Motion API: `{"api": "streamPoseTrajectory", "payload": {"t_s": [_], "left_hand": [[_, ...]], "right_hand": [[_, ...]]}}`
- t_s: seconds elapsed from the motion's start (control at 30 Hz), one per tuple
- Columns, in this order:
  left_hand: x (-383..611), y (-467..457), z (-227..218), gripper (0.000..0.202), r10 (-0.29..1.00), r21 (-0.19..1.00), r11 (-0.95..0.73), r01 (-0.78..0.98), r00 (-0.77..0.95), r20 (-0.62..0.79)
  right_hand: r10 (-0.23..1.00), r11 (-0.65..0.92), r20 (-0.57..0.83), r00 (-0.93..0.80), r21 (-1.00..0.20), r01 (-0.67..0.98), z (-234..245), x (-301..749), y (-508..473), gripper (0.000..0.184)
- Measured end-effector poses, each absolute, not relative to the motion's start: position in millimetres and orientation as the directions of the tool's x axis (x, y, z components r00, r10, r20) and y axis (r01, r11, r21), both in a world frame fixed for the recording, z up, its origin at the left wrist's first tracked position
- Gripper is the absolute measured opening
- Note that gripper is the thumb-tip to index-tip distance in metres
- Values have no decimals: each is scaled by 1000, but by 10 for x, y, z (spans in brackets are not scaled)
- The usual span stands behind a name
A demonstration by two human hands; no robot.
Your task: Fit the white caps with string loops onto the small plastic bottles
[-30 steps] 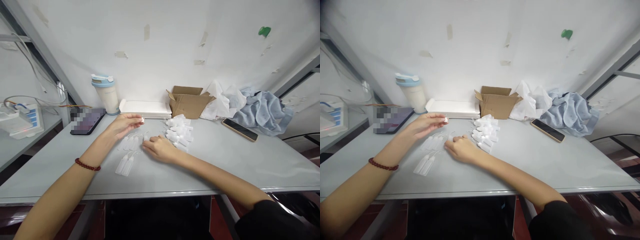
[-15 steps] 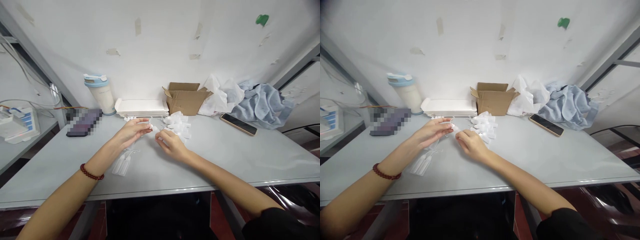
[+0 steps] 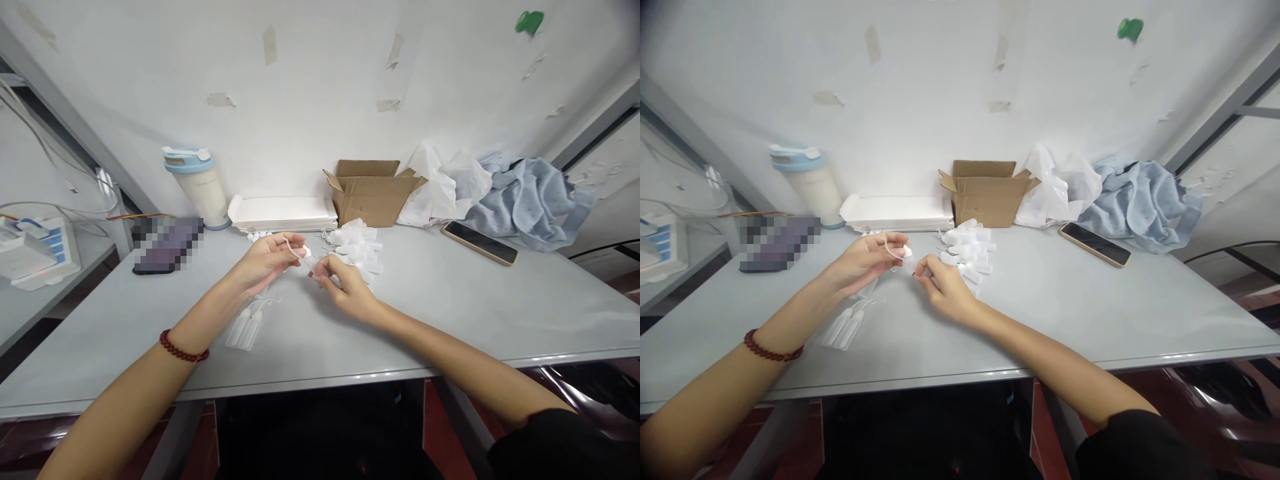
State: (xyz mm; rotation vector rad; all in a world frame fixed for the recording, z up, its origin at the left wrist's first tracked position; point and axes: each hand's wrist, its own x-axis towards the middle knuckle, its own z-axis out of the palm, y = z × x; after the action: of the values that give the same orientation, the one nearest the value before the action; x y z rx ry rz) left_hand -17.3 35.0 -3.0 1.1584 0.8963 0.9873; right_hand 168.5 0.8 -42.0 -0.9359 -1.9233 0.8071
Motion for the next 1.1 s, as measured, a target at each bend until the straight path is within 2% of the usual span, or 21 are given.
{"api": "streamPoseTrajectory", "payload": {"t_s": [0.17, 0.37, 0.67, 0.83, 0.97, 1.1], "left_hand": [[-199, 351, -49, 30, 943, 996, 33, -78, 331, -5], [-220, 359, -88, 27, 937, 998, -49, -26, 345, 55], [-274, 366, -31, 28, 905, 991, -122, 55, 416, 89], [-278, 357, -28, 26, 897, 995, -89, 34, 437, 65], [-240, 360, -67, 16, 903, 996, -89, 10, 422, 77], [-232, 366, -71, 14, 901, 998, -64, 14, 430, 51]], "right_hand": [[874, 419, 330, -357, -883, 210, -424, 1668, 11, 6], [894, 233, 231, -385, -972, -43, -408, 1662, 25, 15], [859, 45, 139, -493, -979, -197, -381, 1692, 46, 27], [837, -90, 74, -543, -959, -270, -355, 1696, 45, 29], [834, -125, 57, -550, -950, -287, -338, 1702, 44, 29], [824, -155, 46, -565, -940, -304, -349, 1712, 59, 30]]}}
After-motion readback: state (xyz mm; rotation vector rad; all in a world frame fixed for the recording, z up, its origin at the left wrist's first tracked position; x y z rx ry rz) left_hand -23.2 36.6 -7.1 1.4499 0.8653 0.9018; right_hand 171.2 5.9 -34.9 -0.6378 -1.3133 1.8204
